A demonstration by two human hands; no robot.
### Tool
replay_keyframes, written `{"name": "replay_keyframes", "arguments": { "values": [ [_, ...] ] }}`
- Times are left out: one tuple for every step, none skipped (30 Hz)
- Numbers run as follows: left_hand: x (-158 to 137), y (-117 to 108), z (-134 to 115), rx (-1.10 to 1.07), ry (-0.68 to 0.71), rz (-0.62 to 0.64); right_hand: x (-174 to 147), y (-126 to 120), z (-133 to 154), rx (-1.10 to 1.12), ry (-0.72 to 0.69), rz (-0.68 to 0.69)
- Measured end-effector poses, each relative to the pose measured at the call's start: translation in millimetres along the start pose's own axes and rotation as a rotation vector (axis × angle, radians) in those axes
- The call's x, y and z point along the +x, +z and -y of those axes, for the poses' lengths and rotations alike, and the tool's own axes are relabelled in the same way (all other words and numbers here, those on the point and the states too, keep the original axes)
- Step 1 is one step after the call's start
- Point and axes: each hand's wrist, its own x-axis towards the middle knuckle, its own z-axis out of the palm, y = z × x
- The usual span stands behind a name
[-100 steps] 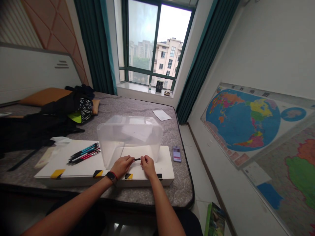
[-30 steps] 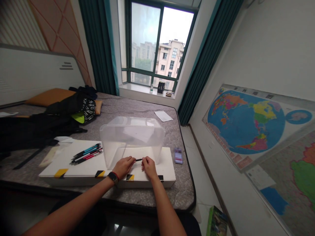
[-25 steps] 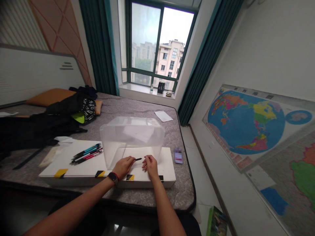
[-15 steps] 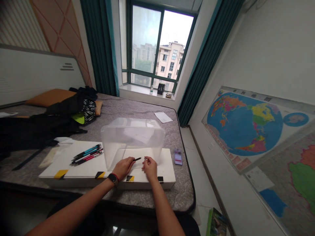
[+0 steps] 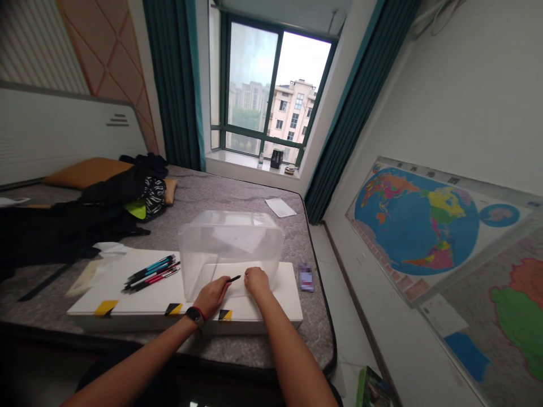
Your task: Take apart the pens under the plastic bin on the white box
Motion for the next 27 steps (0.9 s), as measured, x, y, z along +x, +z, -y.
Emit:
{"name": "replay_keyframes", "arguments": {
  "values": [
    [0, 0, 0, -0.001, -0.005, -0.002, 2, -1, 0, -0.008, -0.010, 0.008],
    [0, -1, 0, -0.002, -0.011, -0.004, 3, -1, -1, -0.012, -0.016, 0.015],
    [0, -1, 0, -0.002, -0.016, -0.004, 4, -1, -1, -0.012, -0.019, 0.020],
    [0, -1, 0, -0.002, -0.020, -0.003, 4, -1, -2, -0.011, -0.020, 0.023],
    [0, -1, 0, -0.002, -0.022, -0.004, 4, -1, -3, -0.008, -0.022, 0.024],
    [0, -1, 0, -0.004, -0.022, -0.002, 4, 0, -4, -0.004, -0.028, 0.022],
    [0, -1, 1, -0.009, -0.020, 0.000, 4, 0, -4, 0.002, -0.035, 0.018],
    [0, -1, 1, -0.015, -0.020, 0.001, 4, 1, -5, 0.009, -0.041, 0.011],
    [1, -1, 1, -0.021, -0.021, 0.000, 4, 2, -6, 0.017, -0.043, 0.004],
    [1, -1, 1, -0.027, -0.024, -0.005, 4, 3, -6, 0.026, -0.043, -0.004],
    [1, -1, 1, -0.032, -0.027, -0.012, 3, 4, -6, 0.035, -0.038, -0.014],
    [1, -1, 1, -0.032, -0.032, -0.020, 3, 5, -5, 0.045, -0.026, -0.026],
    [2, -2, 0, -0.029, -0.037, -0.029, 2, 5, -5, 0.057, -0.008, -0.042],
    [2, -3, 0, -0.023, -0.040, -0.035, 0, 6, -4, 0.074, 0.010, -0.061],
    [3, -4, -1, -0.015, -0.042, -0.038, -3, 6, -4, 0.097, 0.023, -0.085],
    [4, -5, -2, -0.006, -0.044, -0.038, -8, 6, -3, 0.128, 0.028, -0.114],
    [4, -6, -2, 0.000, -0.045, -0.037, -14, 5, -3, 0.165, 0.025, -0.146],
    [5, -7, -3, 0.002, -0.045, -0.038, -21, 4, -3, 0.209, 0.006, -0.187],
    [5, -8, -4, 0.002, -0.045, -0.041, -31, 3, -4, 0.255, -0.022, -0.228],
    [6, -9, -5, 0.000, -0.046, -0.043, -42, 2, -5, 0.294, -0.047, -0.262],
    [6, -10, -6, -0.001, -0.047, -0.043, -55, 1, -7, 0.328, -0.068, -0.286],
    [6, -10, -6, 0.000, -0.050, -0.040, -69, 0, -10, 0.355, -0.093, -0.296],
    [6, -10, -7, 0.002, -0.052, -0.033, -83, -1, -13, 0.379, -0.106, -0.316],
    [6, -10, -7, 0.003, -0.052, -0.026, -98, -2, -17, 0.405, -0.116, -0.332],
    [6, -10, -7, 0.002, -0.049, -0.024, -111, -2, -23, 0.429, -0.113, -0.351],
    [6, -9, -6, 0.001, -0.042, -0.028, -124, -2, -30, 0.448, -0.094, -0.384],
    [5, -9, -6, -0.001, -0.034, -0.037, -134, -2, -38, 0.464, -0.072, -0.413]
  ]
}}
